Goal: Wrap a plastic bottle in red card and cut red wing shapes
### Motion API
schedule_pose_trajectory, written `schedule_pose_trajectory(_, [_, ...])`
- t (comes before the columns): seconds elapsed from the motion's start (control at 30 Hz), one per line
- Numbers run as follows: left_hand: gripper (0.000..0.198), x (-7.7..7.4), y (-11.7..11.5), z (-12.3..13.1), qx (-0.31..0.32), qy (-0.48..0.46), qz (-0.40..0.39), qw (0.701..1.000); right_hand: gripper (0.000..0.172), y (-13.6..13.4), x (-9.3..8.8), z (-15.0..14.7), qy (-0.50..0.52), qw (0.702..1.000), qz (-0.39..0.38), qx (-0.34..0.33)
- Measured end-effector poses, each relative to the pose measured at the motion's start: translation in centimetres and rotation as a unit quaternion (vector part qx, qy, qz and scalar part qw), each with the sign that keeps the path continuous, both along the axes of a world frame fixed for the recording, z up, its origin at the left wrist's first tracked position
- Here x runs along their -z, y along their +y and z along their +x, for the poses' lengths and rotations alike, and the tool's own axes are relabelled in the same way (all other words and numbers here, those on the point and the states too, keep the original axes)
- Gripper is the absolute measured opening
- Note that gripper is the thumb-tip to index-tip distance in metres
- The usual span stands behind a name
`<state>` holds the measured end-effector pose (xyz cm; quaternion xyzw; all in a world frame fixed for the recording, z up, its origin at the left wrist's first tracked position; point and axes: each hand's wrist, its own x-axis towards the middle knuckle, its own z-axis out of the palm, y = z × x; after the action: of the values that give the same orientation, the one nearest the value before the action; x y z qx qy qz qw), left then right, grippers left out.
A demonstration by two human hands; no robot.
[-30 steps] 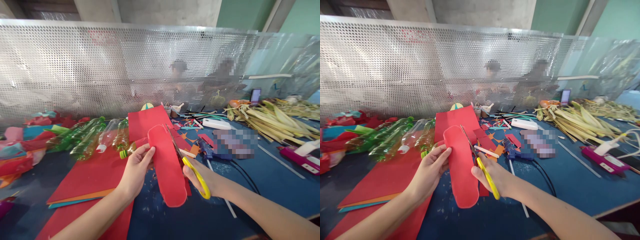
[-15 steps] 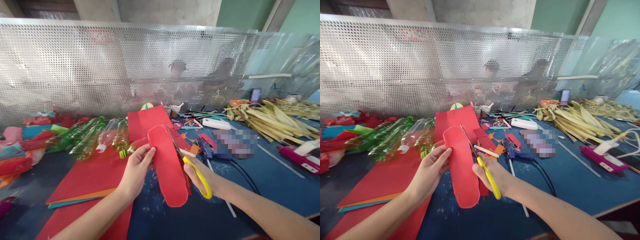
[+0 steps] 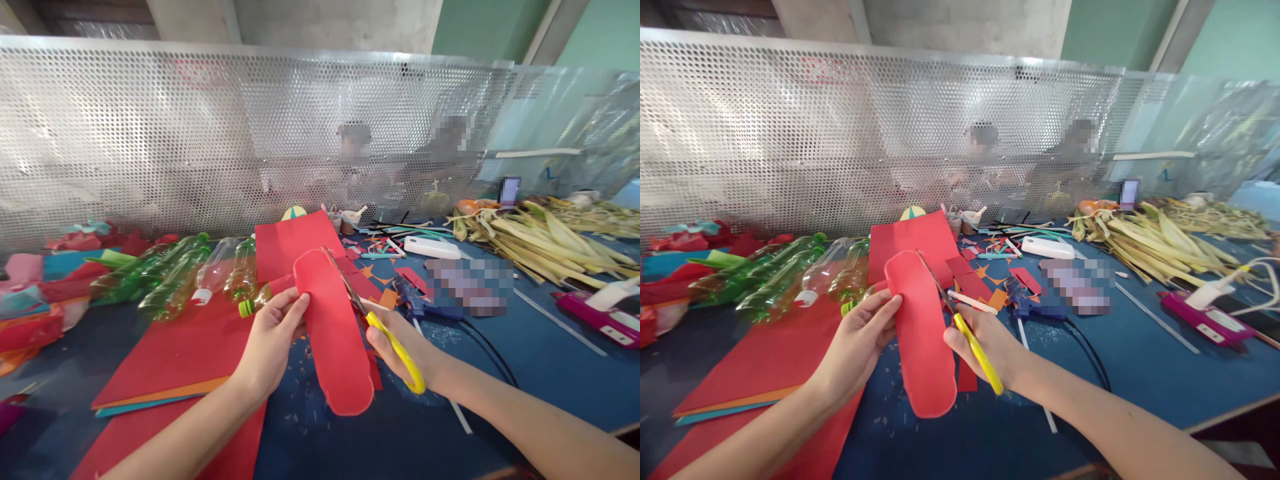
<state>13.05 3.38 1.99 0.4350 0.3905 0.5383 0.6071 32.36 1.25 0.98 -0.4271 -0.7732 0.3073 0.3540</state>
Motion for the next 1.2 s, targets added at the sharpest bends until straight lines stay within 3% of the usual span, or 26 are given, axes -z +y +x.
schedule_pose_trajectory(0.33, [0.028,-0.3,-0.1,0.1,-0.007,-0.009,-0.001,1.0,0.059,-0.1,0.2,-0.2,0.024,1.0,-0.011,0.012])
schedule_pose_trajectory(0.5, [0.028,0.1,0.3,0.1,-0.009,-0.025,-0.008,1.0,0.048,0.5,0.8,-0.3,0.023,0.99,-0.094,0.101])
schedule_pose_trajectory(0.57, [0.03,0.3,0.6,-0.1,-0.019,-0.036,-0.015,0.999,0.038,1.2,0.9,0.0,-0.014,0.985,-0.109,0.135])
schedule_pose_trajectory(0.73, [0.03,0.9,1.7,-0.7,-0.034,-0.021,-0.051,0.998,0.017,2.6,0.8,1.1,-0.175,0.971,-0.046,0.154])
schedule_pose_trajectory(0.87, [0.029,1.5,2.5,-1.1,-0.016,0.007,-0.047,0.999,0.02,2.8,1.1,1.1,-0.229,0.955,-0.062,0.176])
schedule_pose_trajectory(1.03, [0.03,2.3,3.3,-1.2,0.001,0.02,-0.036,0.999,0.021,2.6,1.3,0.5,-0.334,0.921,-0.006,0.2])
schedule_pose_trajectory(1.2, [0.029,2.8,3.3,-1.1,0.009,0.036,-0.044,0.998,0.019,2.3,1.0,0.0,-0.39,0.894,0.002,0.222])
